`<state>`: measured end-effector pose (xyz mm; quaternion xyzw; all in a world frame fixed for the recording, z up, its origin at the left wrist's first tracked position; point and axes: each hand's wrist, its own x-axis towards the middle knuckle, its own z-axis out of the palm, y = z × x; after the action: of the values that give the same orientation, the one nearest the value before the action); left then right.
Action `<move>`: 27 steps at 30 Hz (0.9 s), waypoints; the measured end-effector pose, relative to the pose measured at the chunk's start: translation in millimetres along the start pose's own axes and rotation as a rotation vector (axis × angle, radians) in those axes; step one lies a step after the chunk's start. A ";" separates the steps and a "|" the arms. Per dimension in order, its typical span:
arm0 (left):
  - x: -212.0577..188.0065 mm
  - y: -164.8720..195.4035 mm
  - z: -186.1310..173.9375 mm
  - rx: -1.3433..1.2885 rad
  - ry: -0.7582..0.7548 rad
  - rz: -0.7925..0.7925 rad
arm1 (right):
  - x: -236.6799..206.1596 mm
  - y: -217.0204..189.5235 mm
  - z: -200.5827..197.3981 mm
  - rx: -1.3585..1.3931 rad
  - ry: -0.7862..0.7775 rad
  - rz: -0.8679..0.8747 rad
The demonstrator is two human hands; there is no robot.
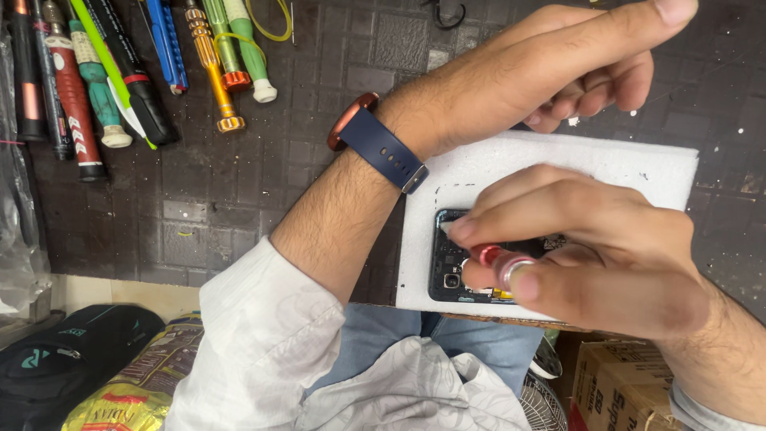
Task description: The person uses a red precision screwdriver to remove screws from the internal frame of a disassembled smartphone. They carefully extract each screw and place it on the white foam pad beside the device.
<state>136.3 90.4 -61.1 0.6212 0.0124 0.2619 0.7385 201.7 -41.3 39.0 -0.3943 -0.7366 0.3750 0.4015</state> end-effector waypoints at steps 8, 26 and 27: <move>-0.7 2.3 1.2 0.016 0.017 -0.003 | -10.8 -5.7 -1.9 0.060 -0.083 0.182; -0.7 3.1 -1.3 -0.022 -0.016 -0.013 | -18.4 5.6 3.4 -0.050 0.042 -0.146; -1.1 3.1 -1.2 -0.015 -0.012 -0.013 | -21.0 7.9 2.5 -0.084 0.037 -0.186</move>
<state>133.8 91.4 -58.8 0.6170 0.0102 0.2533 0.7450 209.4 -57.2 24.9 -0.3476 -0.7778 0.2975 0.4310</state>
